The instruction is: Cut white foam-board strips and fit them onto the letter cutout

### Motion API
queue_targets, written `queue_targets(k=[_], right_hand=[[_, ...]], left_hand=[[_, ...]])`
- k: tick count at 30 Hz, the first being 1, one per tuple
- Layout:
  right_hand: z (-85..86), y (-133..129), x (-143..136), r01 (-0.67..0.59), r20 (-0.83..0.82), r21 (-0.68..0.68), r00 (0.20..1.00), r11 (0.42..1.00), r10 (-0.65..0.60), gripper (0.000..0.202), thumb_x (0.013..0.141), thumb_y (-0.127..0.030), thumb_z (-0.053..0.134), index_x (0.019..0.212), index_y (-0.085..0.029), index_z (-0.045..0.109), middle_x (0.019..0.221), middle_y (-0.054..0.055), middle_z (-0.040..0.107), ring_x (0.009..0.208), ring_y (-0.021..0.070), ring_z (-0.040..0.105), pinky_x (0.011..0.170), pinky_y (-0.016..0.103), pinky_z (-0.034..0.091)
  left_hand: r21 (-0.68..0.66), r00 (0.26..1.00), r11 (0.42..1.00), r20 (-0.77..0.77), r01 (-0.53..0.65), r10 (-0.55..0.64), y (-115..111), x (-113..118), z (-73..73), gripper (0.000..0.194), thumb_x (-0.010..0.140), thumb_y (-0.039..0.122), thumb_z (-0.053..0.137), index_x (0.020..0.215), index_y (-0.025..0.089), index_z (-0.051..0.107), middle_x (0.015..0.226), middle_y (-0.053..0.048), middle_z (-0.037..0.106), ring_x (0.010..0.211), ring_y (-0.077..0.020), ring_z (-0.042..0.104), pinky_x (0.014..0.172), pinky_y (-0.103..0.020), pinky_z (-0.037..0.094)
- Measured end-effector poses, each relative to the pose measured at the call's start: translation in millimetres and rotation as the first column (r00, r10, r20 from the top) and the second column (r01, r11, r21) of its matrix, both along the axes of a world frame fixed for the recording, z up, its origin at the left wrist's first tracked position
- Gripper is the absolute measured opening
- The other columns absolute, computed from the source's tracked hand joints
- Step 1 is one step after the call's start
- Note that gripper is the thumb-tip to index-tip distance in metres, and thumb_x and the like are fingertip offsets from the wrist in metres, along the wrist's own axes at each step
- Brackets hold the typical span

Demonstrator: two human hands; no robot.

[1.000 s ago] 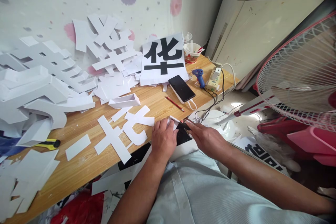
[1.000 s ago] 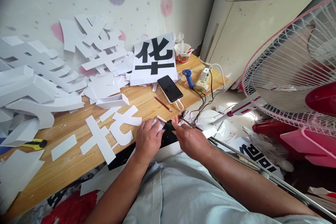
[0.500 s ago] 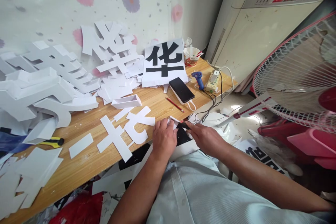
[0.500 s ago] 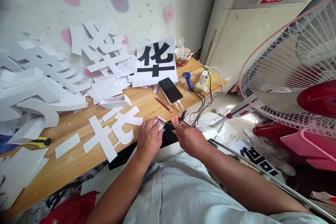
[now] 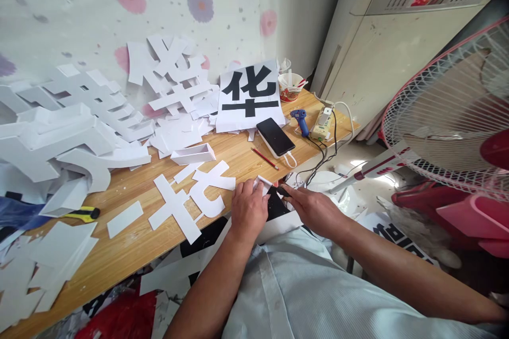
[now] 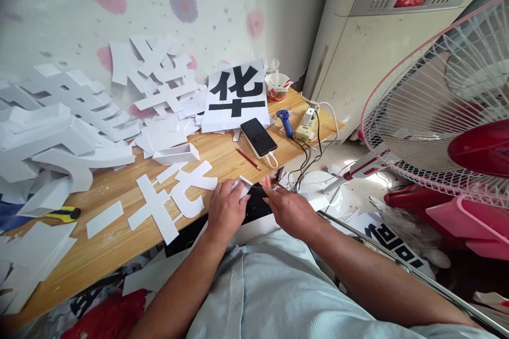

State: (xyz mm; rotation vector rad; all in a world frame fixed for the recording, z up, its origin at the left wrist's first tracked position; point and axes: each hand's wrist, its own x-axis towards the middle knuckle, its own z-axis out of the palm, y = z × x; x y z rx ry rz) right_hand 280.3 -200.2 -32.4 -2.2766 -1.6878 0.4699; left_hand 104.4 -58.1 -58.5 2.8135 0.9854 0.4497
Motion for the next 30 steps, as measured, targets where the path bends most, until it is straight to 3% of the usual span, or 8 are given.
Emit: queue_targets(k=[9,30], right_hand=[[-3.0,-6.6,2.6,0.001,-0.020,0.021,1.000,1.000,0.000,0.051,0.116,-0.037,0.044,0.166,-0.031,0.055,0.130,0.010,0.080,0.105,0.0275,0.082,0.084,0.034,0.062],[-8.6,-18.7,9.6,-0.010,-0.029,0.087,0.999,0.996,0.012,0.048,0.115,-0.034,0.046,0.161,-0.029,0.060,0.135,0.009,0.080,0.111,0.0284,0.082,0.090,0.037,0.065]], left_hand=[[-0.012,1.000,1.000,0.005,0.005,-0.005,0.1,-0.3,1.2,0.039,0.100,0.030,0.075,0.136,0.017,0.074,0.131,-0.015,0.070,0.120,-0.0352,0.061,0.105,-0.051,0.053],[-0.021,0.999,1.000,0.030,0.016,-0.016,1.1,-0.6,1.5,0.035,0.101,0.031,0.072,0.135,0.021,0.074,0.130,-0.015,0.070,0.119,-0.0353,0.062,0.104,-0.051,0.054]])
